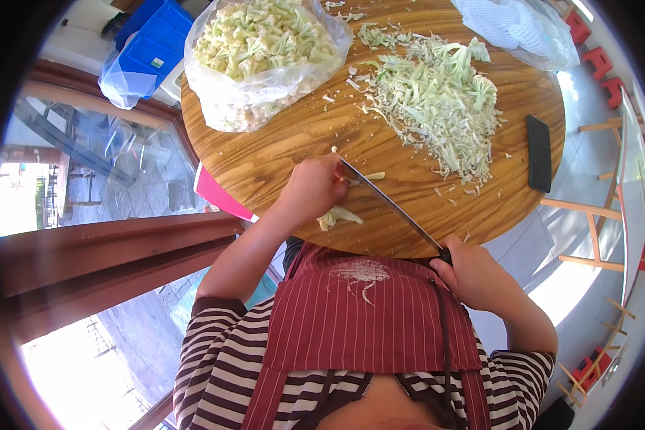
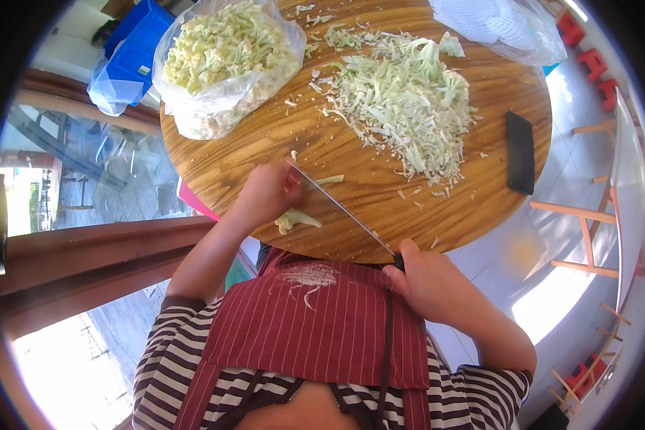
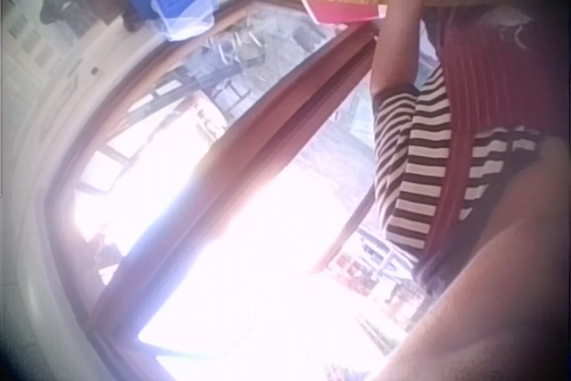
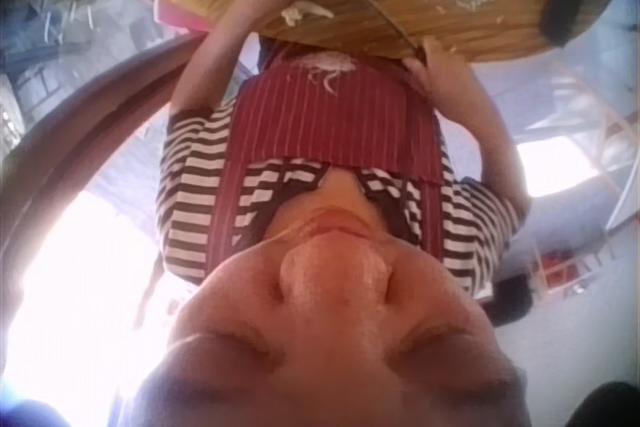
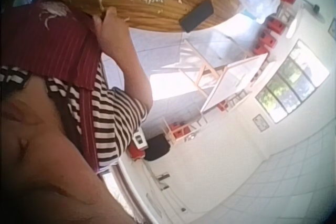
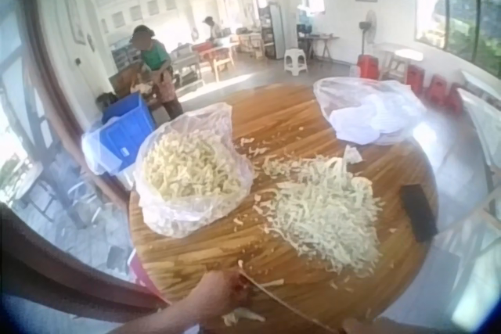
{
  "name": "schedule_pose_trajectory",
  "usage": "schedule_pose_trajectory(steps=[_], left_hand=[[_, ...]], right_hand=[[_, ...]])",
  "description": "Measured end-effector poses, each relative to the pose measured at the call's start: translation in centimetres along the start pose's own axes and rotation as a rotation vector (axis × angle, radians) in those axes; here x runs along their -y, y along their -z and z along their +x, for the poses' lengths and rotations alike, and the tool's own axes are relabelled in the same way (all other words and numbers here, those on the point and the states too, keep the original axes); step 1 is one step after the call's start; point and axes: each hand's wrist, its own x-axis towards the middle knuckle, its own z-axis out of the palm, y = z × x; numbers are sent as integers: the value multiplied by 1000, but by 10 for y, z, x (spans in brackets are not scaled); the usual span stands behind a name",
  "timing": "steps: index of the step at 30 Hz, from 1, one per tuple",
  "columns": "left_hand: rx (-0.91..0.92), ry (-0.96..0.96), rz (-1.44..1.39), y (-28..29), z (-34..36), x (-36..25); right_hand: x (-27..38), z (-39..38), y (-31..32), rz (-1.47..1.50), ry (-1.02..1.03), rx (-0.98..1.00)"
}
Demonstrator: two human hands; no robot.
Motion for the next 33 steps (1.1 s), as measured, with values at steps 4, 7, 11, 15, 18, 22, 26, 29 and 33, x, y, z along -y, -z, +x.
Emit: schedule_pose_trajectory(steps=[4, 7, 11, 15, 18, 22, 26, 29, 33], left_hand=[[6, 7, -120, 7, -3, 0], [31, -54, -173, 14, -5, 8], [-5, -176, -216, 17, -3, 11], [-36, -285, -155, 11, -1, 2], [-29, -335, -12, 5, 0, 8], [36, -410, 64, 10, 2, 21], [52, -364, 68, 10, -4, 25], [-3, -137, 5, 7, -8, 16], [-74, -242, -72, 3, -6, 15]], right_hand=[[-3, 2, 6, 139, 8, 13], [-8, -1, 5, 229, 24, -35], [-12, -8, 5, 284, 72, -116], [-14, -15, 5, 276, 82, -183], [-7, -17, 9, 280, 13, -92], [-11, -17, 3, 232, 40, -47], [-13, -16, -1, 200, 52, -54], [-13, -15, 0, 201, 51, -48], [-10, -16, 2, 214, 34, -49]])
